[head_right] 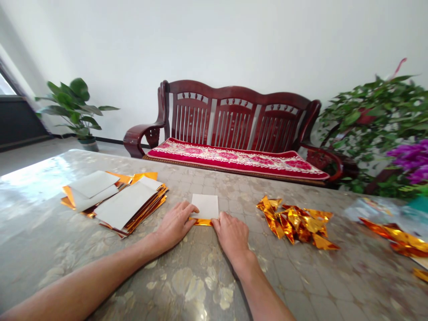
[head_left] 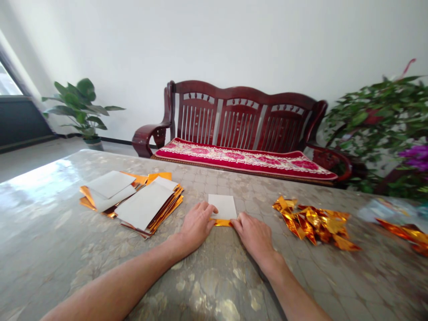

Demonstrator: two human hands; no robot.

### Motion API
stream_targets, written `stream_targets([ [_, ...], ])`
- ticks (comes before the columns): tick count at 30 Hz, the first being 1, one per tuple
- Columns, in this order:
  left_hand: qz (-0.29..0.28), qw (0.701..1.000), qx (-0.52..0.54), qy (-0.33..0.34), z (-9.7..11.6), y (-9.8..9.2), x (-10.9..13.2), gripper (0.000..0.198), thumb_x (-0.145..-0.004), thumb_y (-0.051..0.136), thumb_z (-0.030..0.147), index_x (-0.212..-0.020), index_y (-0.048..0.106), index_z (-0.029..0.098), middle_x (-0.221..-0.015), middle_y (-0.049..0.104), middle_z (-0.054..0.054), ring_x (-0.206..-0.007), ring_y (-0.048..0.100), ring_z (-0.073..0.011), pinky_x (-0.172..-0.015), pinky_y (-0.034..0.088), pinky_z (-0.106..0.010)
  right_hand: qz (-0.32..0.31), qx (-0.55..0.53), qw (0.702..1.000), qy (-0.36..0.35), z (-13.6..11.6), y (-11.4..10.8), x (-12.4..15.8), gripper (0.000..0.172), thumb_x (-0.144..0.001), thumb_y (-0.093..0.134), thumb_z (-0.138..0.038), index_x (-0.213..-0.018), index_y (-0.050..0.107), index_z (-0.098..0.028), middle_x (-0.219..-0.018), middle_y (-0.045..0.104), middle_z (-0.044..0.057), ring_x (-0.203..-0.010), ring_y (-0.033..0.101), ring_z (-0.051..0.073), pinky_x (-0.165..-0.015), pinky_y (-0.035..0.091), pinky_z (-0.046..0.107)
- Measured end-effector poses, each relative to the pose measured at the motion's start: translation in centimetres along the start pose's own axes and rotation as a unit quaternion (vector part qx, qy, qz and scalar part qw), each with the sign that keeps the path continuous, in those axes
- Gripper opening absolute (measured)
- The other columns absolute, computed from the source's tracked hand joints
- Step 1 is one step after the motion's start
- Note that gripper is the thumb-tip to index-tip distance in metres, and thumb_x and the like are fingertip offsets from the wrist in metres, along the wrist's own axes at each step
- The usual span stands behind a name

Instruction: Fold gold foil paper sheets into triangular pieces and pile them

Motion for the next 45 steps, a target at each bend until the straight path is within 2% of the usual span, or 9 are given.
stream_targets([
  [3, -0.002, 0.998, -0.002, 0.063, 1.2, 0.0, 0.2, 0.022, -0.091, 0.049, 0.016, -0.106, 0.063, 0.024, -0.108, 0.059, -0.005, -0.105, 0.051, -0.0209, -0.091, 0.042, -0.032, 0.002, -0.001, 1.0, 0.005, 0.0, -0.1, 0.1, 0.032, -0.098, 0.041, -0.044, -0.087, 0.061, -0.022, -0.084, 0.073, 0.005, -0.078, 0.069, 0.021, -0.057, 0.032, 0.027],
  [6, -0.051, 0.99, -0.027, 0.13, 2.7, 0.8, 0.7, 0.027, -0.095, 0.043, 0.015, -0.103, 0.066, 0.025, -0.1, 0.061, -0.005, -0.1, 0.052, -0.0203, -0.087, 0.043, -0.031, 0.002, -0.007, 1.0, 0.014, 0.1, -0.1, 0.2, 0.032, -0.098, 0.041, -0.046, -0.088, 0.06, -0.023, -0.082, 0.072, 0.004, -0.077, 0.069, 0.021, -0.056, 0.031, 0.027],
  [11, -0.071, 0.981, -0.085, 0.161, 3.8, 1.3, 1.6, 0.02, -0.095, 0.047, 0.02, -0.107, 0.063, 0.023, -0.095, 0.06, -0.006, -0.093, 0.052, -0.0223, -0.081, 0.043, -0.033, 0.047, -0.016, 0.999, 0.016, 0.4, -0.5, 0.3, 0.025, -0.095, 0.05, -0.046, -0.098, 0.058, -0.023, -0.084, 0.07, 0.004, -0.079, 0.065, 0.021, -0.062, 0.034, 0.029],
  [15, -0.063, 0.977, -0.124, 0.164, 4.3, 1.3, 2.0, 0.017, -0.095, 0.048, 0.02, -0.105, 0.062, 0.021, -0.093, 0.061, -0.007, -0.09, 0.053, -0.0227, -0.079, 0.043, -0.034, 0.13, 0.002, 0.988, -0.087, -1.6, -2.1, 1.2, 0.013, -0.095, 0.052, -0.029, -0.1, 0.062, -0.023, -0.095, 0.066, 0.005, -0.093, 0.058, 0.022, -0.077, 0.035, 0.031],
  [18, -0.059, 0.975, -0.137, 0.164, 4.5, 1.3, 2.0, 0.015, -0.095, 0.048, 0.02, -0.103, 0.061, 0.02, -0.093, 0.062, -0.006, -0.09, 0.054, -0.0227, -0.077, 0.043, -0.033, 0.128, 0.006, 0.974, -0.186, -4.1, -2.2, 2.4, 0.016, -0.096, 0.049, -0.021, -0.091, 0.065, -0.023, -0.093, 0.064, 0.005, -0.091, 0.054, 0.021, -0.08, 0.034, 0.031],
  [20, -0.059, 0.974, -0.143, 0.167, 4.6, 1.3, 2.0, 0.015, -0.095, 0.048, 0.019, -0.101, 0.062, 0.019, -0.093, 0.062, -0.007, -0.089, 0.054, -0.0227, -0.077, 0.044, -0.033, 0.115, 0.006, 0.97, -0.214, -5.2, -2.1, 3.1, 0.018, -0.095, 0.049, -0.019, -0.09, 0.065, -0.022, -0.094, 0.064, 0.005, -0.091, 0.053, 0.02, -0.08, 0.034, 0.031],
  [28, -0.091, 0.969, -0.164, 0.163, 4.2, 1.5, 2.8, 0.016, -0.093, 0.047, 0.016, -0.101, 0.061, 0.018, -0.098, 0.062, -0.009, -0.092, 0.056, -0.0226, -0.08, 0.045, -0.034, 0.073, 0.028, 0.982, -0.173, -3.6, -1.5, 3.0, 0.024, -0.093, 0.048, -0.013, -0.091, 0.069, -0.023, -0.093, 0.066, 0.005, -0.093, 0.055, 0.02, -0.078, 0.033, 0.031],
  [37, -0.083, 0.972, -0.177, 0.131, 3.3, 0.9, 3.7, 0.018, -0.095, 0.042, 0.016, -0.105, 0.058, 0.017, -0.102, 0.061, -0.008, -0.097, 0.055, -0.0229, -0.086, 0.045, -0.036, 0.063, 0.044, 0.988, -0.131, -1.7, -1.0, 2.3, 0.027, -0.089, 0.049, -0.01, -0.095, 0.072, -0.023, -0.096, 0.069, 0.004, -0.095, 0.057, 0.02, -0.08, 0.034, 0.031],
  [45, -0.046, 0.987, -0.143, 0.059, 4.5, 0.8, 4.4, 0.018, -0.088, 0.046, 0.018, -0.103, 0.057, 0.018, -0.102, 0.058, -0.009, -0.096, 0.052, -0.0247, -0.083, 0.046, -0.038, 0.088, -0.033, 0.994, -0.06, 1.5, -0.9, 0.8, 0.036, -0.084, 0.047, -0.009, -0.105, 0.074, -0.022, -0.115, 0.07, 0.003, -0.103, 0.058, 0.02, -0.09, 0.037, 0.028],
])
Point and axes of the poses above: each hand's wrist, its own x-axis away from the middle knuckle, its own y-axis out of the palm, z = x × y, the point moved 9 cm from there along -x, towards the middle knuckle
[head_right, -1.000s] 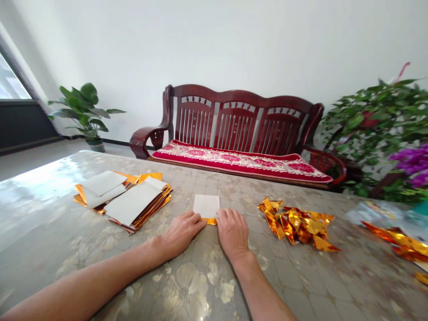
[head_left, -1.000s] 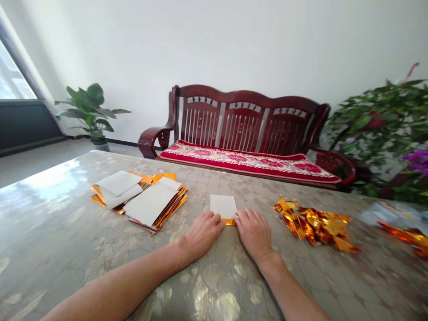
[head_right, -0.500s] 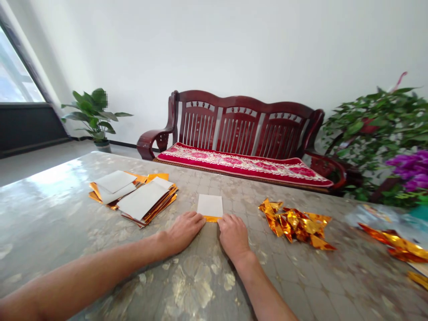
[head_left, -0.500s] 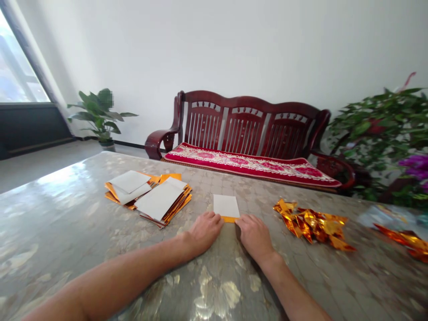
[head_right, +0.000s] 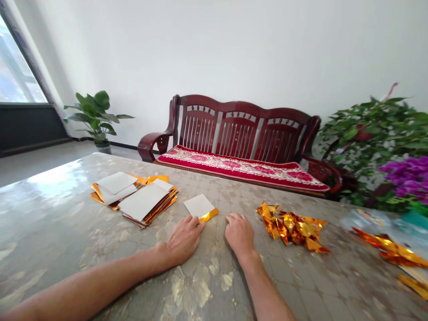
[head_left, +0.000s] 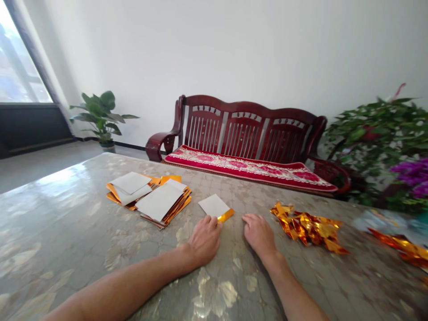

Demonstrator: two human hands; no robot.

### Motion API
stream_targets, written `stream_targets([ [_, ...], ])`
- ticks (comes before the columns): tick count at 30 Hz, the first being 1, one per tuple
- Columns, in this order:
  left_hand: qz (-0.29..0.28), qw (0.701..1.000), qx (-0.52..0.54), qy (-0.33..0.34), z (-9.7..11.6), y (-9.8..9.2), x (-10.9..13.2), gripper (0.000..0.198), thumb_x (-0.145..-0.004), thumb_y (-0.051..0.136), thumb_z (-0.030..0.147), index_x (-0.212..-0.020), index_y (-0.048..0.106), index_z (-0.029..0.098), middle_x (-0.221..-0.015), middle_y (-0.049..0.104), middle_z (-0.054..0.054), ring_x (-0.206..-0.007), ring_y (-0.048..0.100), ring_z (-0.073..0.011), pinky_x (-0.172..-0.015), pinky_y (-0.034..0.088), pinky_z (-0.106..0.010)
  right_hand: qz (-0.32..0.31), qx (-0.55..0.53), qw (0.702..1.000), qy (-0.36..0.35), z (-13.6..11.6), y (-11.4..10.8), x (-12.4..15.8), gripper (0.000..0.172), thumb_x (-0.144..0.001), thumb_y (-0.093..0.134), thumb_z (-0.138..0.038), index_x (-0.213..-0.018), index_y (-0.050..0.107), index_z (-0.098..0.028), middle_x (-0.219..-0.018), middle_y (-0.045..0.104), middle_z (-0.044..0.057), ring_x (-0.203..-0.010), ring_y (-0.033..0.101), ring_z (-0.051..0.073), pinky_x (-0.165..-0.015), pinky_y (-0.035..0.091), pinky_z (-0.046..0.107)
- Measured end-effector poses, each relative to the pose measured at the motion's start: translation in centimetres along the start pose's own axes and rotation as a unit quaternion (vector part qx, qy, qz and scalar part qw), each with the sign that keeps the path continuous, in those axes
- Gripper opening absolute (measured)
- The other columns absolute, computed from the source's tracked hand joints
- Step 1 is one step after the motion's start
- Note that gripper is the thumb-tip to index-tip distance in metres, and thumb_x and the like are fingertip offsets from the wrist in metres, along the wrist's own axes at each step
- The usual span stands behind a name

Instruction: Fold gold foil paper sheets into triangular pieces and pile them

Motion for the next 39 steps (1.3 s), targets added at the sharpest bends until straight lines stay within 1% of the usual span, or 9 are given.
stream_targets([
  [7, -0.001, 1.0, 0.031, 0.004, 3.2, 0.4, -0.5, 0.022, -0.089, 0.045, 0.023, -0.108, 0.055, 0.019, -0.105, 0.055, -0.008, -0.097, 0.051, -0.0242, -0.086, 0.046, -0.038, 0.039, -0.082, 0.994, 0.063, 0.8, -0.3, -0.7, 0.028, -0.09, 0.051, -0.036, -0.1, 0.073, -0.023, -0.101, 0.07, 0.007, -0.096, 0.059, 0.023, -0.086, 0.041, 0.033],
  [10, -0.009, 0.999, 0.043, 0.018, 4.0, 0.8, -1.1, 0.022, -0.09, 0.044, 0.022, -0.108, 0.056, 0.018, -0.105, 0.055, -0.009, -0.098, 0.052, -0.0248, -0.087, 0.046, -0.038, 0.041, -0.144, 0.984, 0.098, 1.0, 0.4, -1.0, 0.023, -0.082, 0.058, -0.032, -0.099, 0.069, -0.023, -0.102, 0.069, 0.006, -0.098, 0.059, 0.024, -0.085, 0.043, 0.034],
  [18, 0.023, 0.985, 0.171, 0.004, 2.7, 1.1, -1.7, 0.032, -0.088, 0.046, 0.013, -0.116, 0.055, 0.024, -0.107, 0.058, -0.005, -0.099, 0.056, -0.0203, -0.088, 0.049, -0.033, 0.062, -0.349, 0.923, 0.149, 1.9, 2.3, -1.0, 0.051, -0.079, 0.055, -0.03, -0.129, 0.053, -0.019, -0.083, 0.071, 0.0, -0.076, 0.066, 0.019, -0.07, 0.049, 0.031],
  [21, 0.113, 0.958, 0.263, 0.013, 1.6, -1.1, -2.0, 0.046, -0.086, 0.048, 0.009, -0.128, 0.046, 0.026, -0.119, 0.054, -0.004, -0.106, 0.055, -0.0177, -0.092, 0.048, -0.03, 0.152, -0.327, 0.928, 0.095, 1.3, -0.5, -0.4, 0.049, -0.084, 0.054, -0.03, -0.131, 0.052, -0.019, -0.083, 0.071, 0.001, -0.074, 0.066, 0.019, -0.07, 0.05, 0.031],
  [25, 0.215, 0.926, 0.308, 0.039, 0.4, -4.2, -2.5, 0.056, -0.083, 0.054, 0.007, -0.134, 0.039, 0.024, -0.132, 0.049, -0.007, -0.112, 0.054, -0.0178, -0.092, 0.049, -0.03, 0.287, -0.197, 0.931, -0.113, -2.8, -5.2, 1.4, 0.04, -0.094, 0.049, -0.022, -0.134, 0.051, -0.018, -0.088, 0.07, 0.005, -0.083, 0.064, 0.019, -0.08, 0.046, 0.034],
  [28, 0.233, 0.921, 0.305, 0.07, 0.1, -5.1, -2.9, 0.032, -0.088, 0.056, 0.012, -0.118, 0.054, 0.023, -0.113, 0.061, -0.005, -0.103, 0.058, -0.0181, -0.09, 0.049, -0.031, 0.327, -0.115, 0.922, -0.176, -4.7, -6.7, 2.4, 0.042, -0.095, 0.051, -0.016, -0.136, 0.048, -0.017, -0.086, 0.07, 0.005, -0.08, 0.06, 0.019, -0.077, 0.043, 0.033],
  [31, 0.262, 0.895, 0.351, 0.084, -0.8, -5.5, -2.9, 0.011, -0.093, 0.054, 0.018, -0.096, 0.064, 0.021, -0.093, 0.065, -0.003, -0.09, 0.061, -0.0155, -0.084, 0.049, -0.028, 0.353, -0.082, 0.916, -0.172, -5.0, -7.6, 2.8, 0.029, -0.093, 0.057, -0.019, -0.122, 0.059, -0.018, -0.084, 0.071, 0.005, -0.083, 0.059, 0.019, -0.076, 0.04, 0.033],
  [35, 0.28, 0.859, 0.423, 0.066, -2.6, -5.1, -2.7, 0.008, -0.091, 0.058, 0.02, -0.09, 0.065, 0.02, -0.093, 0.068, -0.003, -0.091, 0.063, -0.0146, -0.085, 0.049, -0.026, 0.318, -0.072, 0.934, -0.145, -4.3, -7.6, 2.5, 0.013, -0.094, 0.057, -0.024, -0.095, 0.07, -0.024, -0.088, 0.073, 0.003, -0.09, 0.058, 0.019, -0.081, 0.036, 0.033],
  [39, 0.227, 0.917, 0.326, 0.016, -3.6, -3.9, -2.7, 0.01, -0.091, 0.057, 0.022, -0.091, 0.068, 0.021, -0.099, 0.067, -0.003, -0.095, 0.06, -0.0161, -0.087, 0.047, -0.028, 0.173, -0.043, 0.977, -0.113, -3.8, -4.9, 1.2, 0.024, -0.098, 0.048, -0.028, -0.097, 0.072, -0.027, -0.095, 0.073, 0.004, -0.096, 0.055, 0.021, -0.084, 0.034, 0.035],
])
Point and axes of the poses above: each hand's wrist, its own x-axis away from the middle knuckle, its own y-axis out of the palm, z = x × y, the point moved 9 cm from there along -x, towards the middle knuckle
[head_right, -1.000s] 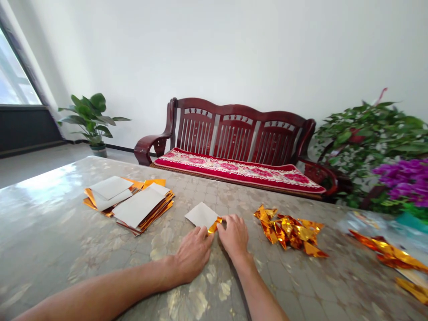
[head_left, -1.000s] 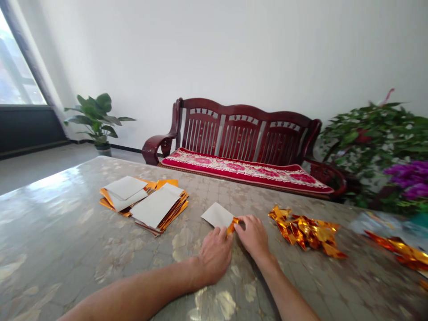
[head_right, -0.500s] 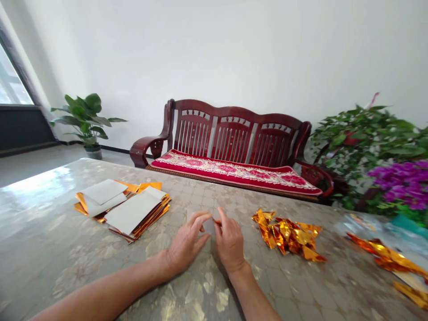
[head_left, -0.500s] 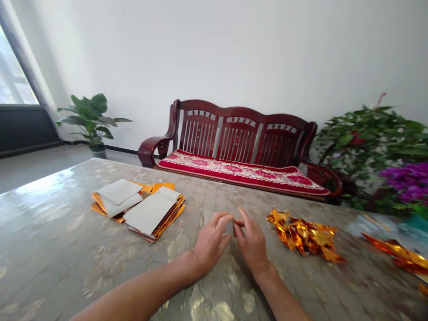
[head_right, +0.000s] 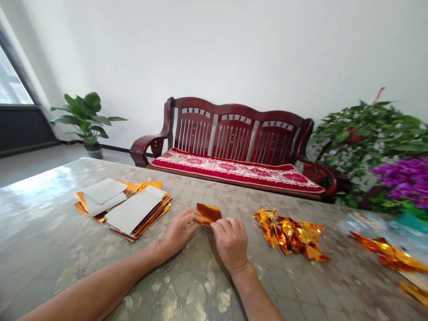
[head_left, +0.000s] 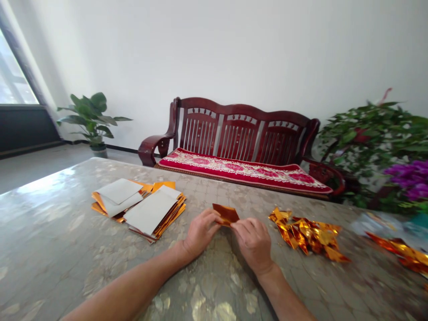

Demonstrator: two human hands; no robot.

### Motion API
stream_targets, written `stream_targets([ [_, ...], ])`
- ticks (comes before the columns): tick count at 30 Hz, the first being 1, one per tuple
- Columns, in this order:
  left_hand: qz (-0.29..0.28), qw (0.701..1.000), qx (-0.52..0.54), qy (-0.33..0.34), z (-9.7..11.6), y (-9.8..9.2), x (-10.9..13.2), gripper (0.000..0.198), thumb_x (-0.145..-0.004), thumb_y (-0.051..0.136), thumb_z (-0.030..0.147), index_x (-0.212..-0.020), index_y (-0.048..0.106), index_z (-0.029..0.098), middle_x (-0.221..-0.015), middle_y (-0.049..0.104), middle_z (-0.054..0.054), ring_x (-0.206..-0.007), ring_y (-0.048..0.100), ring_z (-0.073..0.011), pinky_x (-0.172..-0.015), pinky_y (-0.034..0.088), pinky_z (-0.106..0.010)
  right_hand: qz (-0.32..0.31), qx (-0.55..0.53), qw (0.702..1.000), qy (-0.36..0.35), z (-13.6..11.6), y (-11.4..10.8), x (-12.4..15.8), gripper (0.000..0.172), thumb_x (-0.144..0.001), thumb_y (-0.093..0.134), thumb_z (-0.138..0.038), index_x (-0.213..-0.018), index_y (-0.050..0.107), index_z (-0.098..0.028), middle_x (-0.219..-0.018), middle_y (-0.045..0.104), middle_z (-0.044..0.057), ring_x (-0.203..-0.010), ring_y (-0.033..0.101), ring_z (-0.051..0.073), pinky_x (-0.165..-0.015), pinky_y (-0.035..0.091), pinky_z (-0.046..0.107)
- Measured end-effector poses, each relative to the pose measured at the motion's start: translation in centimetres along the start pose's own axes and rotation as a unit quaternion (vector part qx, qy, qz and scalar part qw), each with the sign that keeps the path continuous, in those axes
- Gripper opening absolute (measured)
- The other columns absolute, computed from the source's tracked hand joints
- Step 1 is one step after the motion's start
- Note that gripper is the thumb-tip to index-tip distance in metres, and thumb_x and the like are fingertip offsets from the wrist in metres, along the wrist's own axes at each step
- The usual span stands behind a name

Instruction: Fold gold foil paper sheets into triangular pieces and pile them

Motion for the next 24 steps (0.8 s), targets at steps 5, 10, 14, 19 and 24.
stream_targets([
  [5, -0.131, 0.966, -0.221, 0.031, -0.2, 1.8, 0.7, 0.023, -0.096, 0.049, 0.03, -0.088, 0.07, 0.023, -0.097, 0.065, -0.004, -0.093, 0.055, -0.0187, -0.085, 0.042, -0.031, -0.098, -0.01, 0.995, -0.022, -0.4, 2.6, 0.2, 0.026, -0.099, 0.047, -0.029, -0.091, 0.072, -0.025, -0.086, 0.069, 0.005, -0.09, 0.054, 0.021, -0.079, 0.033, 0.032],
  [10, -0.199, 0.945, -0.258, 0.028, -0.9, 3.2, 1.0, 0.033, -0.099, 0.042, 0.032, -0.083, 0.07, 0.022, -0.088, 0.065, -0.005, -0.087, 0.055, -0.018, -0.079, 0.041, -0.029, -0.132, -0.043, 0.99, -0.035, -0.4, 3.5, 0.6, 0.02, -0.096, 0.052, -0.03, -0.09, 0.071, -0.024, -0.085, 0.067, 0.004, -0.087, 0.053, 0.019, -0.077, 0.034, 0.03],
  [14, -0.196, 0.956, -0.218, -0.019, -2.1, 3.1, 1.0, 0.029, -0.097, 0.047, 0.031, -0.083, 0.07, 0.021, -0.086, 0.067, -0.003, -0.087, 0.057, -0.0173, -0.079, 0.041, -0.027, -0.141, -0.08, 0.987, 0.008, 0.6, 3.8, 0.9, 0.019, -0.095, 0.055, -0.029, -0.088, 0.071, -0.024, -0.087, 0.067, 0.002, -0.088, 0.054, 0.018, -0.077, 0.036, 0.028],
  [19, -0.183, 0.964, -0.166, -0.096, -3.6, 2.6, 0.8, 0.023, -0.092, 0.052, 0.03, -0.086, 0.072, 0.021, -0.088, 0.071, -0.003, -0.088, 0.061, -0.0177, -0.078, 0.041, -0.026, -0.16, -0.112, 0.979, 0.065, 1.9, 4.5, 0.8, 0.029, -0.097, 0.049, -0.03, -0.078, 0.069, -0.023, -0.083, 0.066, 0.001, -0.087, 0.055, 0.017, -0.075, 0.038, 0.026],
  [24, -0.195, 0.957, -0.152, -0.154, -4.1, 2.4, 0.5, 0.024, -0.087, 0.054, 0.032, -0.078, 0.074, 0.02, -0.081, 0.072, -0.002, -0.076, 0.062, -0.0163, -0.067, 0.038, -0.024, -0.172, -0.136, 0.969, 0.114, 2.8, 4.9, 0.8, 0.028, -0.094, 0.049, -0.03, -0.075, 0.069, -0.024, -0.083, 0.066, 0.001, -0.088, 0.056, 0.017, -0.074, 0.038, 0.025],
])
Point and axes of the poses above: each hand's wrist, its own x-axis away from the middle knuckle, its own y-axis out of the palm, z = x × y, the point moved 9 cm from there along -x, towards the middle knuckle
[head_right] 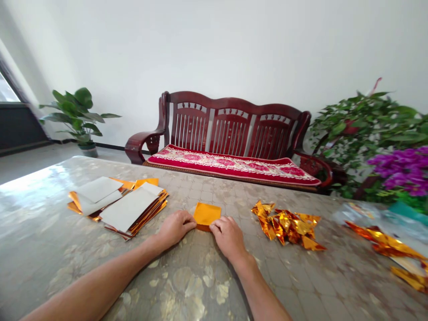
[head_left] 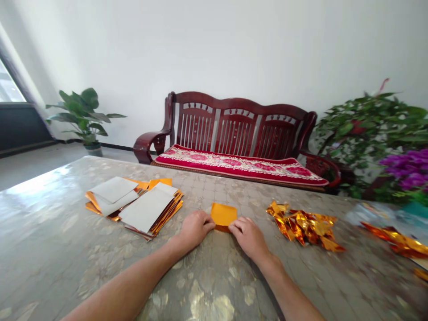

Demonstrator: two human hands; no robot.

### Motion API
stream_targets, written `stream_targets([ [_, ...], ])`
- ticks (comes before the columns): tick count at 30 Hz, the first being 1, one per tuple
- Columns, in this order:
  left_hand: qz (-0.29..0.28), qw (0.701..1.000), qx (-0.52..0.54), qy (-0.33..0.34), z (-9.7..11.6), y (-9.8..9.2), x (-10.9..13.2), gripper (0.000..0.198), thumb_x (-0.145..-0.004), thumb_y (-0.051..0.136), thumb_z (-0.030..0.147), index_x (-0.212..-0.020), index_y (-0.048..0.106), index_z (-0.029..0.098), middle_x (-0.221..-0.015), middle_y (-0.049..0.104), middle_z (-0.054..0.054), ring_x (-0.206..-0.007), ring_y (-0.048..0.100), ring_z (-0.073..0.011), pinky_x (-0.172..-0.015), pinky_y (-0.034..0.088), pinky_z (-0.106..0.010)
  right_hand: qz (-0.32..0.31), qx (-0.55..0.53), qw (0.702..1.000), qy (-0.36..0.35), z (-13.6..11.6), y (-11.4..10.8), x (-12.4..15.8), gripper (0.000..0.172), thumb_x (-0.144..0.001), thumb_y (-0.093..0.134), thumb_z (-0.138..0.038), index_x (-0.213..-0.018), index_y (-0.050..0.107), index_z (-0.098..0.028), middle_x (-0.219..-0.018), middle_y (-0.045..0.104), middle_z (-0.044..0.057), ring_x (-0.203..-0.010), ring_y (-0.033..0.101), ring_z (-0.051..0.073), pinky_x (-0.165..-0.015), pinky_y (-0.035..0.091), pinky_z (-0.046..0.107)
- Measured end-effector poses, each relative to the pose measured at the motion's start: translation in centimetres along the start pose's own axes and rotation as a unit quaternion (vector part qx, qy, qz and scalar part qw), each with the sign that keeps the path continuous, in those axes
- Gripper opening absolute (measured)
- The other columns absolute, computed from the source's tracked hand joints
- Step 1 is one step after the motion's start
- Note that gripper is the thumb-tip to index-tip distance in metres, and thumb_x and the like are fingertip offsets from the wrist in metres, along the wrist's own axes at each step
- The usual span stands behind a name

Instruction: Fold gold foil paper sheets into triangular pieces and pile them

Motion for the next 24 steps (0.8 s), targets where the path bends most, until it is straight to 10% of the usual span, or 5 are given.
stream_targets([
  [24, 0.02, 0.992, -0.123, -0.029, -0.25, -0.56, -0.71, 0.029, -0.085, 0.06, 0.043, -0.077, 0.072, 0.018, -0.089, 0.069, -0.008, -0.089, 0.06, -0.0219, -0.078, 0.04, -0.03, -0.007, 0.064, 0.997, 0.042, 0.27, -0.24, 0.31, 0.014, -0.09, 0.054, -0.026, -0.079, 0.062, -0.024, -0.085, 0.07, 0.0, -0.084, 0.059, 0.017, -0.069, 0.034, 0.027],
])
Point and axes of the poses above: each hand's wrist, its own x-axis away from the middle knuckle, its own y-axis out of the palm, z = x × y, the point moved 9 cm from there along -x, towards the middle knuckle
